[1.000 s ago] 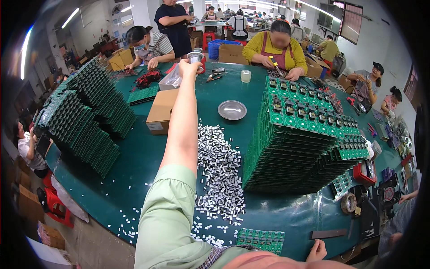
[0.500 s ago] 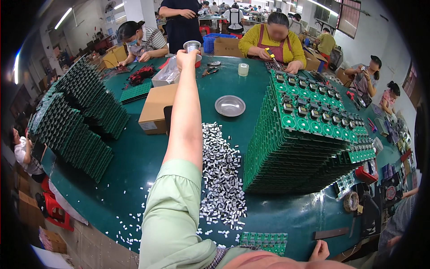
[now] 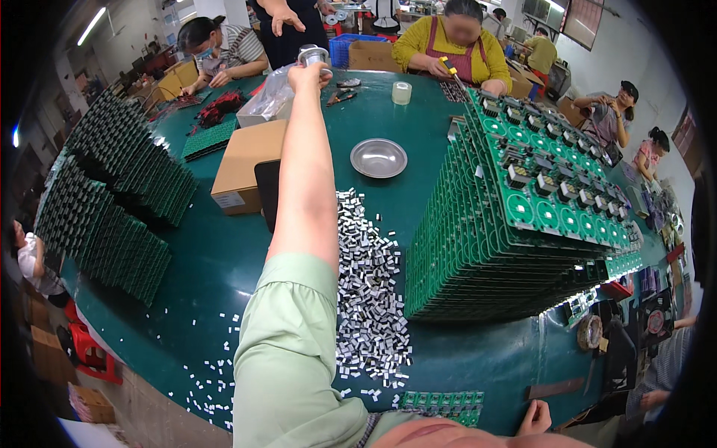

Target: The person inserts small electronic components by hand into pre-drilled holes on a green circuit board array.

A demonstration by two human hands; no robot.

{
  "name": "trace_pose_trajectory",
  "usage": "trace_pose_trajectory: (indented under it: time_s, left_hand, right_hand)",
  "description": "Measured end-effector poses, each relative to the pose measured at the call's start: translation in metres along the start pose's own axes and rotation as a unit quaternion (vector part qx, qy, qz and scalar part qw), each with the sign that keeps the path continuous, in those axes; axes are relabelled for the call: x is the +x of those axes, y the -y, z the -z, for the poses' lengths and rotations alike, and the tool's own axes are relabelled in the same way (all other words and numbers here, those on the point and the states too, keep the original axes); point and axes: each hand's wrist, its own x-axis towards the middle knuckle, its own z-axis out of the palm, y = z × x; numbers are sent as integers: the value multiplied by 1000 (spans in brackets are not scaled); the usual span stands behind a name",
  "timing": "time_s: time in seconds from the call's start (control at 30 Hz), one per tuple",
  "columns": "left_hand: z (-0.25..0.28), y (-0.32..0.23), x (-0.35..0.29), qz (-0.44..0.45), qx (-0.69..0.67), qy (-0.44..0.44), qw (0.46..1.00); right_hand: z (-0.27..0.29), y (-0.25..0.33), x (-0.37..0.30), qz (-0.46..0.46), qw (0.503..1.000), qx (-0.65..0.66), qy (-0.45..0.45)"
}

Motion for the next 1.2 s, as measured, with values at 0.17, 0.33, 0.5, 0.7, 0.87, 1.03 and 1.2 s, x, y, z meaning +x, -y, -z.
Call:
trace_pose_trajectory:
  time_s: [0.17, 0.33, 0.5, 0.7, 0.87, 1.03, 1.2]
  left_hand:
    - [-3, 9, 11, 30, -48, 17, 998]
    - [-1, 10, 21, 12, -55, -2, 998]
    - [11, 5, 47, 18, -60, 30, 998]
    - [5, 16, 33, -24, -71, 30, 997]
    - [11, 14, 39, -36, -56, 35, 997]
    - [11, 12, 65, -109, -94, 47, 988]
    - [-34, 17, 35, -186, -57, 65, 979]
  right_hand:
    - [0, 3, -1, -15, 1000, -20, 13]
    - [-1, 3, -3, -27, 1000, 13, 6]
    - [-1, 7, -1, -40, 998, 35, 27]
    - [4, 13, -3, -52, 998, 18, 27]
    - [0, 8, -4, -30, 999, 27, 15]
    - [1, 15, 1, -55, 997, 4, 45]
    - [4, 26, 1, -59, 998, -23, 24]
